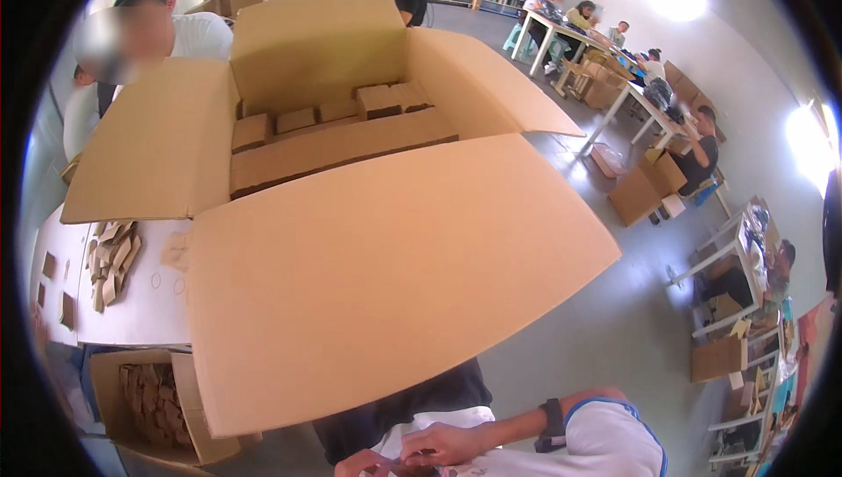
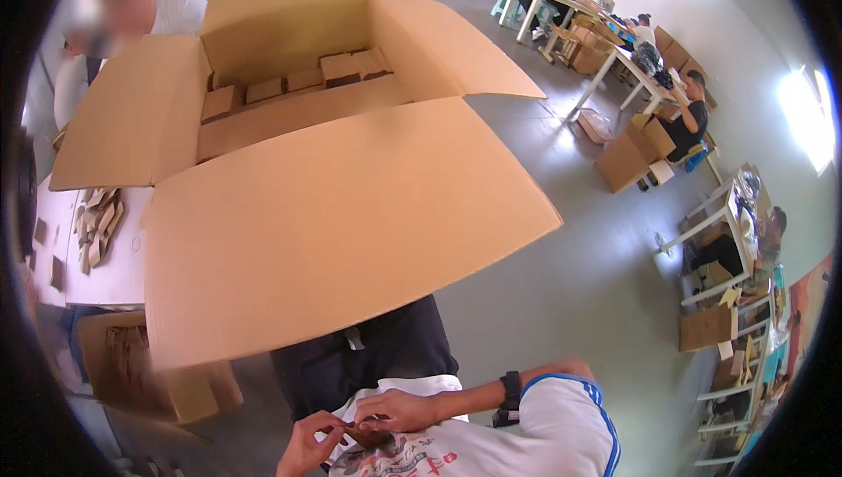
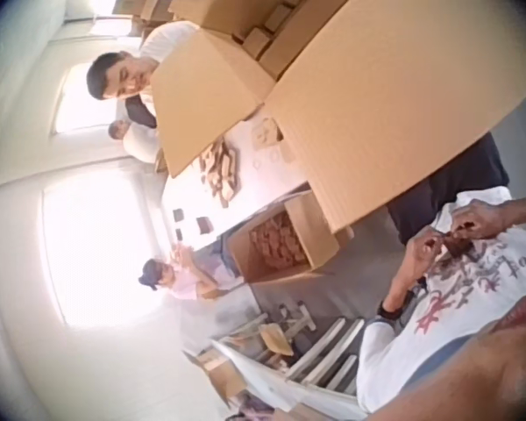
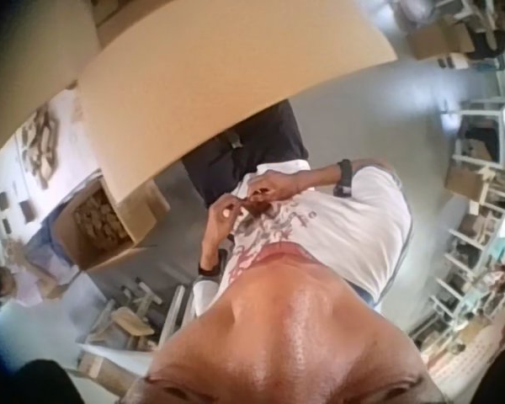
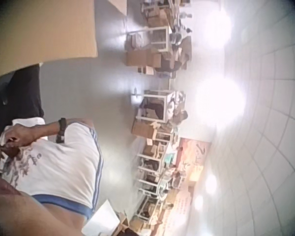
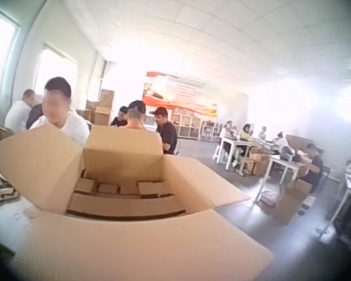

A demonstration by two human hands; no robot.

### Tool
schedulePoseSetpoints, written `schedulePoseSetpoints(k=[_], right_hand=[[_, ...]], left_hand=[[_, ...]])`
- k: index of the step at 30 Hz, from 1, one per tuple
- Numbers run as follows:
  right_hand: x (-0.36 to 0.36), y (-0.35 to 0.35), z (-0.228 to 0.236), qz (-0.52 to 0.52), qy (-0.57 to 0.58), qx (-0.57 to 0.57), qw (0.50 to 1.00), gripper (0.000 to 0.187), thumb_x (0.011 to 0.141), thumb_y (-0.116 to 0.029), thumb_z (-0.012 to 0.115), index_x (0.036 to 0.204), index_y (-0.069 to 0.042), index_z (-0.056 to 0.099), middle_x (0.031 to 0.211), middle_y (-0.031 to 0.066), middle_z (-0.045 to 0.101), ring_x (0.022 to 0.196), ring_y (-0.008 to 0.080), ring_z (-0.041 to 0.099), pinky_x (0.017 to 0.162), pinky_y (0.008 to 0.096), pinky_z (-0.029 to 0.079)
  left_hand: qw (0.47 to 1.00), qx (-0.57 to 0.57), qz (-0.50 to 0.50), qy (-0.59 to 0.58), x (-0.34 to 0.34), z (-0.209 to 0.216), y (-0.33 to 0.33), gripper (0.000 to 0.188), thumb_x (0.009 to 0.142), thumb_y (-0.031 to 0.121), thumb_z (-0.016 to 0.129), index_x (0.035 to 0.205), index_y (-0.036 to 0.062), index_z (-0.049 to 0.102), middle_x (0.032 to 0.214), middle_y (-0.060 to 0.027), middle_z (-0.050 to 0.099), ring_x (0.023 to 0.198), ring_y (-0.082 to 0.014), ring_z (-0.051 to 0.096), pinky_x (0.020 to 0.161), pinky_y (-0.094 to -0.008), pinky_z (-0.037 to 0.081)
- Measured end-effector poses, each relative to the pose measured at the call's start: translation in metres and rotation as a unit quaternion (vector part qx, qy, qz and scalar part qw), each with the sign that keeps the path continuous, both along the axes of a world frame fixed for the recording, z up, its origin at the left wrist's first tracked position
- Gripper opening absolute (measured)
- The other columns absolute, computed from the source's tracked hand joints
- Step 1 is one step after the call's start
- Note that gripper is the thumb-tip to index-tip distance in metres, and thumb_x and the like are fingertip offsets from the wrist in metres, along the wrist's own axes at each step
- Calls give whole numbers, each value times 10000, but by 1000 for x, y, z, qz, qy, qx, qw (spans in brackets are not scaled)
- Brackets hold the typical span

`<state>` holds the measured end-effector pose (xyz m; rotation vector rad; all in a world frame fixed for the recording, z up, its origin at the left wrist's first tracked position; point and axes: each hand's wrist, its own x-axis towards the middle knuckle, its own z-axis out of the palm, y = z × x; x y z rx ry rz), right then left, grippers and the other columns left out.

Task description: The recorder is shown folding and assembling small cardboard components and preparing them for packing.

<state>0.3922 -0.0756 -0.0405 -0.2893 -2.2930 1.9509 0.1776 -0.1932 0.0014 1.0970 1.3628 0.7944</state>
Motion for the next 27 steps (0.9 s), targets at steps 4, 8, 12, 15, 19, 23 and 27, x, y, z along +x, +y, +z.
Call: schedulePoseSetpoints(k=[4,8,12,15,19,23,27], right_hand=[[-1,0,3,0,-2,18,1000,177,961,-208,572,1081,-80,585,964,102,574,863,326,608,732,409,492],[-3,-2,10,-6,-2,33,999,206,957,-218,564,1116,-88,577,956,90,571,844,308,613,709,394,498],[2,-2,3,-6,21,199,980,195,964,-247,546,1081,-94,579,899,81,556,782,269,616,653,371,522],[-5,2,14,52,10,351,935,220,969,-287,529,954,-75,588,840,81,555,750,250,614,611,365,524],[-15,4,18,114,27,359,926,317,971,-339,513,828,-63,576,798,87,571,751,257,619,607,379,513],[-23,9,8,151,39,344,926,379,968,-379,504,802,-51,597,781,97,593,778,276,634,616,401,510],[-27,11,3,172,3,333,927,402,970,-387,495,809,-37,608,767,118,622,770,303,650,623,419,509]], left_hand=[[999,-18,43,23,2,3,0,138,921,93,610,923,-35,663,836,-155,665,633,-174,616,572,-311,471],[996,-46,9,71,3,-11,0,75,867,40,667,897,-25,689,815,-108,686,668,-158,683,604,-266,537],[994,-8,-17,107,4,-18,0,148,918,108,641,909,-31,690,773,-120,705,645,-155,684,578,-279,533],[993,-11,-51,108,3,-29,-2,161,919,121,641,893,-30,692,769,-123,706,654,-162,679,595,-285,533],[991,-50,-111,56,0,-40,-6,187,930,142,627,900,-28,697,766,-142,703,676,-156,666,641,-294,535],[990,-88,-96,55,2,-32,-4,188,952,130,583,995,-16,693,769,-159,688,689,-176,665,660,-308,534],[995,-55,-33,71,9,-40,-8,178,940,136,593,898,-29,643,793,-157,657,633,-177,615,562,-325,467]])
